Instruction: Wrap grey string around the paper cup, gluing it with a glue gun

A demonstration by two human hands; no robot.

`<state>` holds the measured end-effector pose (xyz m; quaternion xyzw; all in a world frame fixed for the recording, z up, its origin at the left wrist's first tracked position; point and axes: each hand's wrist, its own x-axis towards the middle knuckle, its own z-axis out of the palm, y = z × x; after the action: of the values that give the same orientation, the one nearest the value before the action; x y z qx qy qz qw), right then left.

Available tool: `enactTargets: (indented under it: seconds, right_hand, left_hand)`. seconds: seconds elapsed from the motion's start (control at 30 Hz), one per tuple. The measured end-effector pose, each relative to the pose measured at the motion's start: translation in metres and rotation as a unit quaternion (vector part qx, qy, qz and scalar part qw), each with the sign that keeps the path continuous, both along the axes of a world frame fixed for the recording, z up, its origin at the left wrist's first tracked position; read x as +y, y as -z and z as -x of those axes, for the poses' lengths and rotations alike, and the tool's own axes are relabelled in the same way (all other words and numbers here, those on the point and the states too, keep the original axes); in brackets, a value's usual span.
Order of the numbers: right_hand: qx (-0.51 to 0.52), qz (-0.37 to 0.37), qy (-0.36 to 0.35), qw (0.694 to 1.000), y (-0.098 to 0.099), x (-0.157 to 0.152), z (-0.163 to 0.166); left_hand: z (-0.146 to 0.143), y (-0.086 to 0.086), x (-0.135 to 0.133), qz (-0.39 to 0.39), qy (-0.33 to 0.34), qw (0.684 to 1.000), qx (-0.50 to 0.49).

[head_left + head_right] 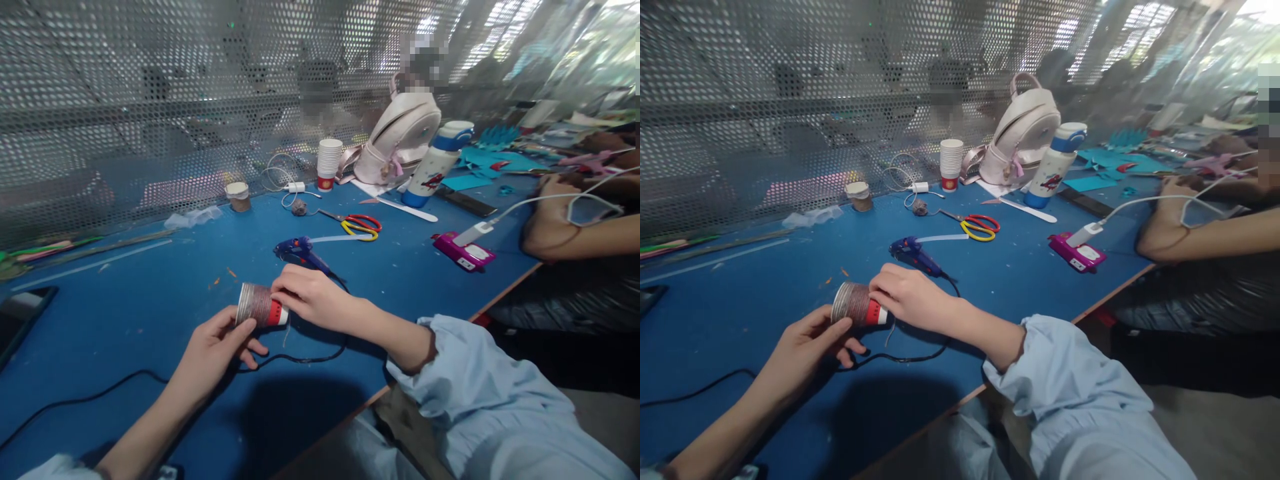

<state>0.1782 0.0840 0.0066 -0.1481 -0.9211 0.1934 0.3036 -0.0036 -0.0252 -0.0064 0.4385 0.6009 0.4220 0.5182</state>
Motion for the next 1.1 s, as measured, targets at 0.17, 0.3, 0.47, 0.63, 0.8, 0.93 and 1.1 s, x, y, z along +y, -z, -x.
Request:
enactTargets:
  seconds: [0.17, 0.3, 0.47, 0.63, 0.8, 0.93, 1.1]
  right_hand:
    - [0.002, -0.005, -0.001, 1.000, 0.000, -0.002, 0.000]
    - [0.007, -0.010, -0.004, 1.000, 0.001, -0.004, 0.001]
    - [0.010, 0.010, -0.006, 1.000, -0.003, -0.006, 0.000]
    - [0.007, 0.033, -0.020, 0.999, -0.011, -0.015, -0.005]
    - [-0.029, 0.018, -0.045, 0.998, -0.011, -0.028, -0.009]
    - [-0.114, -0.007, -0.060, 0.992, -0.011, -0.037, -0.016]
    - [-0.165, -0.052, -0.020, 0.985, -0.013, -0.037, -0.031]
  left_hand:
    - [0.003, 0.004, -0.002, 0.000, 0.017, 1.000, -0.017]
    - [0.004, 0.005, -0.002, -0.006, 0.031, 0.999, -0.008]
    - [0.003, 0.003, -0.002, -0.033, 0.006, 0.999, 0.007]
    - [0.001, 0.002, -0.002, -0.048, -0.035, 0.998, -0.004]
    - [-0.001, 0.007, 0.002, -0.064, -0.079, 0.994, -0.036]
    - [-0.002, 0.010, 0.005, -0.061, -0.098, 0.991, -0.067]
    - [-0.002, 0.009, 0.006, -0.059, -0.109, 0.988, -0.091]
